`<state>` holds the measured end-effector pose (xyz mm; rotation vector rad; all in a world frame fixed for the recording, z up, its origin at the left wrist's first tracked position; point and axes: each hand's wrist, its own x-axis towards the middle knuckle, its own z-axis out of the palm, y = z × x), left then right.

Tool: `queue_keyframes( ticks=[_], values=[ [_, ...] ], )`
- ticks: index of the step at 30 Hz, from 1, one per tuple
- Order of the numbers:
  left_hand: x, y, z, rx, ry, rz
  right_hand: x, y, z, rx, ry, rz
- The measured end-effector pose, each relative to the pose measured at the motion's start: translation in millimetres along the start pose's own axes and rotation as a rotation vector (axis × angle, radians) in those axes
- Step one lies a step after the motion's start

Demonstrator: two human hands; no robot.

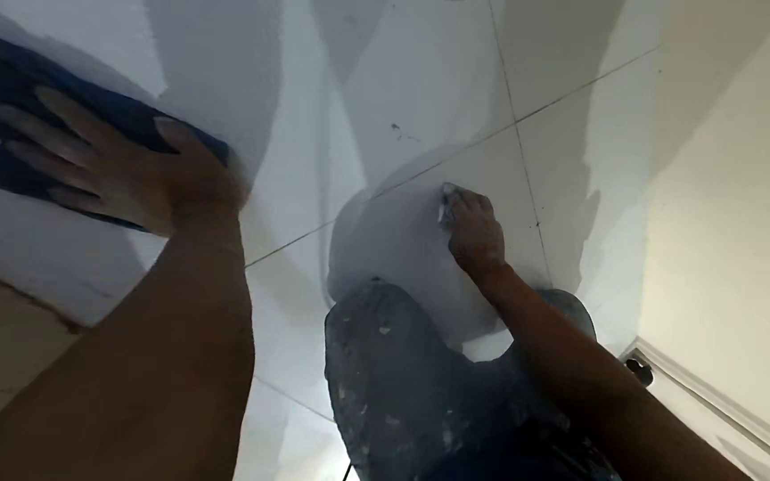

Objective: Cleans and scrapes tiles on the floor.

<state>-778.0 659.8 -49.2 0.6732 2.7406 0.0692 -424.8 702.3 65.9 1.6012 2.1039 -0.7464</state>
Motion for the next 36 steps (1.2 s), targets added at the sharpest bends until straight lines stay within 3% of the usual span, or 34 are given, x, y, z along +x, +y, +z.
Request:
queue_keyframes(
  ticks=[5, 8, 12, 16, 19, 21, 23, 27, 30, 33, 34, 36],
  values=[
    [-14.4, 20.7, -27.4, 0.001, -0.007, -0.048, 1.7, -21.4, -14.5, 0.009, -0.148, 0.037],
    [-19.5, 22.1, -29.1, 0.035, -0.002, -0.042, 25.4, -30.5, -26.2, 0.046, -0.115, 0.123],
    [-20.0, 23.3, -28.4, 0.029, 0.04, -0.025, 14.4, -40.9, -17.6, 0.072, -0.149, 0.081],
    [-19.7, 22.1, -26.4, 0.056, 0.055, -0.016, 43.8, -25.0, -27.4, 0.059, -0.005, 0.116],
    [-16.5, 18.1, -21.7, 0.071, 0.066, -0.006, -13.3, -28.0, 6.9, 0.045, -0.041, -0.061],
    [-17.0, 19.6, -22.6, 0.054, 0.051, 0.002, -60.5, -17.6, 19.8, 0.079, -0.255, -0.044],
    [-15.7, 19.5, -20.7, 0.039, 0.048, 0.004, -82.0, 18.3, 20.3, 0.098, -0.341, 0.09],
    [-16.6, 17.6, -19.6, -0.003, 0.011, -0.005, -64.9, 98.3, 10.0, 0.084, -0.138, 0.229],
    [-17.4, 24.2, -21.7, 0.033, -0.02, -0.023, -59.8, 89.0, 16.1, 0.114, -0.037, 0.203],
    [-11.1, 14.0, -11.0, 0.105, -0.052, 0.007, -77.7, 52.0, 16.7, 0.146, -0.272, 0.243],
    [-11.0, 13.7, -11.3, 0.089, -0.045, 0.003, -72.5, 51.0, 12.6, 0.148, -0.274, 0.266],
    [-17.2, 19.8, -20.8, 0.073, -0.038, 0.0, -49.0, 68.5, 2.8, 0.151, -0.137, 0.282]
  ],
)
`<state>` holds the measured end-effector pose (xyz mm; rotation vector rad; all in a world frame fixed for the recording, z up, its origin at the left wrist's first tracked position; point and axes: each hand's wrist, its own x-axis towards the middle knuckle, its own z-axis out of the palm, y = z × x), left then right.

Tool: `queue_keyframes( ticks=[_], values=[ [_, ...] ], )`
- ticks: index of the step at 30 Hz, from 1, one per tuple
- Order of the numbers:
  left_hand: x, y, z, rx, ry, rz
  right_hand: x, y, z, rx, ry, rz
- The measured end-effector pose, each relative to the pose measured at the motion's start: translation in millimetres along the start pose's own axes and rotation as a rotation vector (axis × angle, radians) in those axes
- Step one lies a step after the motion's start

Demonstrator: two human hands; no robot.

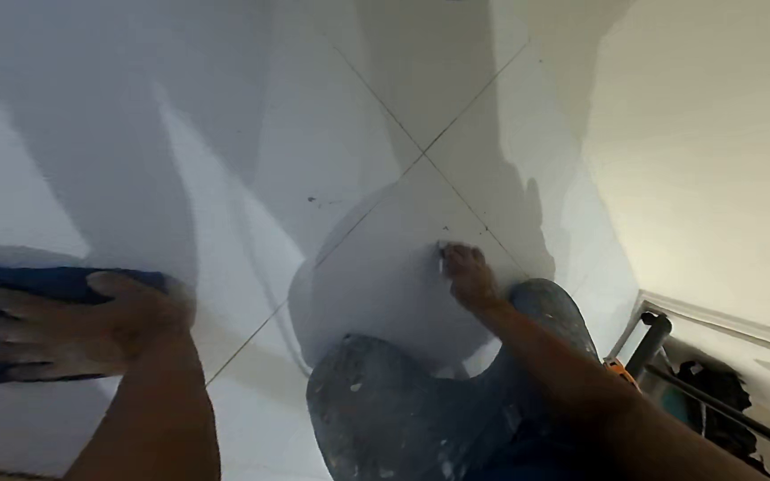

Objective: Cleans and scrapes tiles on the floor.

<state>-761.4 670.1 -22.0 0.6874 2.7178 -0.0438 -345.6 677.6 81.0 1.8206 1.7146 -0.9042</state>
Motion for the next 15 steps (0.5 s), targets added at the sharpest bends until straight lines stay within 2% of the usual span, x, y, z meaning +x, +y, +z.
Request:
queue_keyframes(
  ticks=[2, 3, 6, 10, 12, 15],
  values=[
    [-12.2, 9.7, -15.3, -0.064, 0.004, 0.019, 21.1, 19.8, -10.6, 0.001, 0.149, -0.02],
    [-14.7, 13.1, -19.3, -0.126, 0.039, 0.015, 19.9, 30.0, -10.6, -0.013, 0.159, -0.027],
    [-12.5, 8.7, -15.4, -0.191, 0.105, 0.018, -9.8, 65.8, 1.3, -0.082, 0.0, -0.012],
    [-7.0, 7.7, -16.0, -0.171, 0.01, 0.042, 24.8, 90.4, -21.0, -0.071, 0.1, -0.041],
    [-8.6, 11.8, -24.8, -0.135, -0.005, 0.043, 38.6, 84.0, -41.9, 0.052, 0.232, -0.055],
    [-29.6, 25.4, -44.5, -0.035, 0.044, 0.084, 1.5, 85.3, -63.6, 0.367, 0.417, 0.022]
  ],
)
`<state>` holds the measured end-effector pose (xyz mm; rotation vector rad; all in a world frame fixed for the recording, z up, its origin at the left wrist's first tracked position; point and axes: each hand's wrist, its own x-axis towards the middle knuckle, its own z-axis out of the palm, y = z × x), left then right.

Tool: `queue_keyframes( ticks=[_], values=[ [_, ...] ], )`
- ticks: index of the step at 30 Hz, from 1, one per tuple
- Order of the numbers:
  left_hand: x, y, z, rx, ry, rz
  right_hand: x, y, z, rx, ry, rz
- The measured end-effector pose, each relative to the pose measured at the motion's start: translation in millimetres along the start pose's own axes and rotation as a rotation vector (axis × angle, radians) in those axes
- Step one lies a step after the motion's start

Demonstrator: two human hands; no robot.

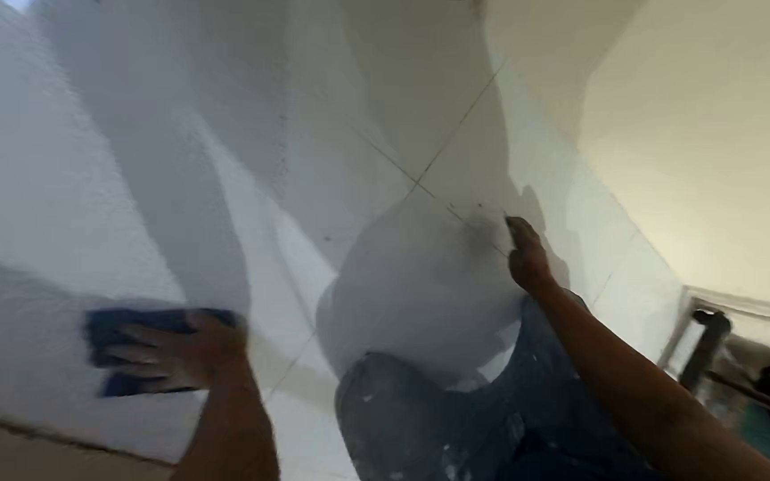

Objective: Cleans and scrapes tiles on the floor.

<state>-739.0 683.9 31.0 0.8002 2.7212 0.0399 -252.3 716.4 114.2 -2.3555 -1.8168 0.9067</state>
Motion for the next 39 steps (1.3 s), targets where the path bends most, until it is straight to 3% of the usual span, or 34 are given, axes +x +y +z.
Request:
queue_keyframes(
  ticks=[2, 3, 6, 10, 12, 14, 16, 18, 19, 21, 23, 24, 26, 28, 30, 31, 33, 35, 37, 39],
  values=[
    [-25.7, 22.1, 13.2, 0.053, 0.029, 0.178, -19.2, 10.3, -17.8, 0.126, 0.066, 0.125],
    [-51.4, 37.1, 18.6, 0.085, -0.031, 0.358, -26.1, 17.0, -22.3, 0.178, 0.089, 0.205],
    [-121.7, 86.2, 51.9, 0.226, -0.308, 1.023, -24.7, 24.1, -20.9, 0.335, 0.133, 0.368],
    [-257.0, 155.3, 107.6, 0.284, -0.683, 1.578, -9.0, 32.0, -11.9, 0.468, 0.166, 0.302],
    [-319.8, 186.4, 121.2, 0.187, -0.928, 1.741, -15.4, 43.7, -8.6, 0.495, 0.198, 0.248],
    [-335.8, 230.8, 126.1, 0.246, -1.063, 1.8, -19.3, 61.5, -12.9, 0.466, 0.263, 0.202],
    [-298.1, 249.9, 130.0, 0.216, -0.87, 1.777, -25.0, 79.0, -21.4, 0.425, 0.277, 0.215],
    [-202.5, 262.2, 123.6, 0.183, -0.484, 1.619, -18.2, 87.6, -26.9, 0.44, 0.262, 0.27],
    [-142.8, 264.7, 114.4, 0.203, -0.294, 1.485, -15.4, 85.9, -27.3, 0.468, 0.245, 0.298],
    [-44.3, 268.1, 74.8, 0.31, -0.101, 1.03, -9.8, 74.7, -25.6, 0.523, 0.185, 0.312],
    [-20.2, 274.5, 41.3, 0.325, -0.105, 0.558, -0.9, 63.6, -25.4, 0.564, 0.12, 0.289],
    [-42.5, 267.1, 42.4, 0.29, -0.087, 0.522, 0.7, 61.8, -22.9, 0.577, 0.123, 0.273],
    [-131.9, 230.5, 72.7, 0.293, -0.085, 0.783, -0.5, 62.7, -17.2, 0.601, 0.145, 0.264],
    [-228.0, 219.2, 95.1, 0.34, -0.295, 1.177, 1.6, 64.9, -17.1, 0.616, 0.151, 0.281],
    [-272.2, 265.9, 104.7, 0.498, -0.587, 1.386, 3.8, 68.7, -18.7, 0.615, 0.159, 0.272],
    [-272.3, 300.7, 112.8, 0.534, -0.623, 1.438, 5.2, 72.2, -19.1, 0.612, 0.17, 0.267],
    [-237.9, 358.7, 140.7, 0.394, -0.387, 1.554, 0.5, 76.8, -16.8, 0.603, 0.177, 0.267],
    [-188.7, 428.1, 153.4, 0.287, -0.122, 1.463, -2.2, 80.0, -17.5, 0.6, 0.175, 0.269],
    [-169.3, 492.7, 135.8, 0.265, -0.096, 1.163, -3.4, 81.6, -19.8, 0.605, 0.192, 0.268],
    [-199.9, 499.0, 124.1, 0.253, -0.101, 1.059, -2.1, 81.1, -20.4, 0.622, 0.2, 0.259]
  ],
)
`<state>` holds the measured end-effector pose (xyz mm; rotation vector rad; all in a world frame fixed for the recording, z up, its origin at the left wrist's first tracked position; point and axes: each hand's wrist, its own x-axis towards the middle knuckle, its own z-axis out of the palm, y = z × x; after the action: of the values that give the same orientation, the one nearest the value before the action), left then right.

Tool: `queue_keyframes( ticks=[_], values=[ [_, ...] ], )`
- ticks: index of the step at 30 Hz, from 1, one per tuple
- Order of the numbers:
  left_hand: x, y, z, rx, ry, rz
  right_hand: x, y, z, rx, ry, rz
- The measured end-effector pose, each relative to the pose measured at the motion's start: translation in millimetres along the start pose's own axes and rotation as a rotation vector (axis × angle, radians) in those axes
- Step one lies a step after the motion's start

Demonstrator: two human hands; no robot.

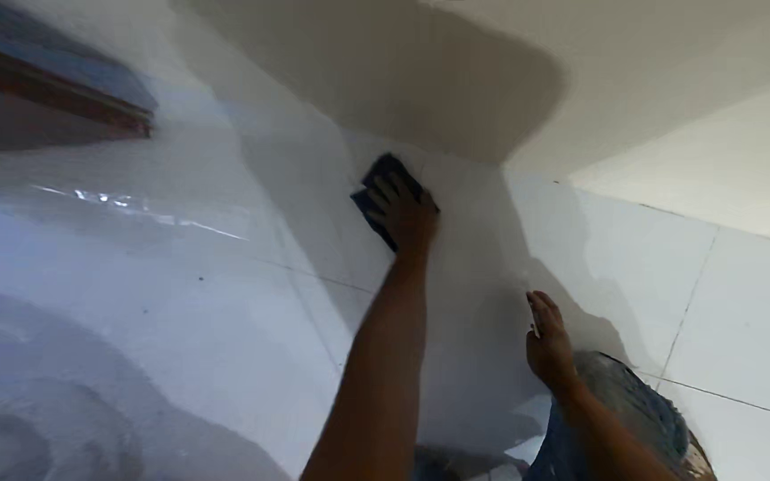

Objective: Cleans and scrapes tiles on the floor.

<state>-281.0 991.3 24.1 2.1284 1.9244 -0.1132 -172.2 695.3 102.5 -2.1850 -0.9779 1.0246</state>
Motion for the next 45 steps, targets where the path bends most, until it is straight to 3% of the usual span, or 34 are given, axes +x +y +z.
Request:
queue_keyframes(
  ticks=[1, 3, 5, 6, 7, 9, 11, 12, 14, 16, 18, 20, 23, 26, 30, 32, 39, 45],
  values=[
    [-31.2, 14.1, 5.4, 0.015, 0.013, 0.106, 0.0, -0.6, 1.8, 0.009, -0.012, -0.002],
    [-101.4, 17.1, 31.6, -0.004, -0.065, 0.564, -1.7, 0.3, 3.3, 0.026, -0.026, -0.001],
    [-104.5, 5.9, 48.1, 0.012, -0.238, 0.86, 2.3, 5.4, -3.6, 0.024, -0.009, 0.015],
    [-83.4, -2.9, 48.8, 0.043, -0.238, 0.855, 4.7, 6.3, -6.2, 0.02, -0.01, 0.032],
    [-57.1, -13.7, 45.7, 0.063, -0.175, 0.759, 4.4, 6.0, -6.6, 0.016, -0.024, 0.048],
    [-8.8, -22.1, 27.5, 0.05, -0.088, 0.399, -0.3, 1.8, -2.6, 0.007, -0.067, 0.075],
    [13.7, -5.6, 6.0, -0.009, -0.068, 0.104, 0.5, -0.1, -1.4, 0.001, -0.058, 0.062],
    [4.3, 4.6, 3.2, -0.033, -0.046, 0.078, 1.5, 1.1, -3.5, -0.006, -0.035, 0.056],
    [-52.1, -1.8, 18.2, -0.025, 0.032, 0.279, -0.3, 4.3, -8.0, -0.033, -0.011, 0.052],
    [-126.4, -59.9, 38.1, -0.016, -0.068, 0.485, -3.5, 5.7, -5.7, -0.082, -0.036, -0.004],
    [-189.3, -143.3, 37.5, 0.024, -0.345, 0.457, -5.2, 1.6, -0.9, -0.158, -0.077, -0.072],
    [-236.5, -237.7, 28.7, 0.02, -0.433, 0.265, -9.9, -7.2, 5.2, -0.253, -0.111, -0.145],
    [-284.9, -374.7, 25.0, -0.042, -0.21, -0.269, -28.0, -25.3, 28.8, -0.43, -0.268, -0.296],
    [-302.9, -445.5, 20.3, -0.152, -0.022, -0.758, -48.6, -48.7, 88.8, -0.633, -0.534, -0.557],
    [-313.1, -457.9, 31.5, -0.158, 0.063, -0.799, -62.1, -115.8, 190.2, -1.008, -0.95, -0.596],
    [-306.8, -464.9, 25.7, -0.192, 0.068, -0.802, -54.5, -155.9, 241.6, -1.15, -1.035, -0.626],
    [-245.9, -523.1, -0.9, -0.348, 0.105, -0.9, 11.8, -298.5, 386.9, -1.271, -0.821, -0.794],
    [-218.5, -539.3, -2.9, -0.461, 0.133, -0.975, 82.2, -433.3, 523.9, -1.288, -0.713, -1.015]
  ],
)
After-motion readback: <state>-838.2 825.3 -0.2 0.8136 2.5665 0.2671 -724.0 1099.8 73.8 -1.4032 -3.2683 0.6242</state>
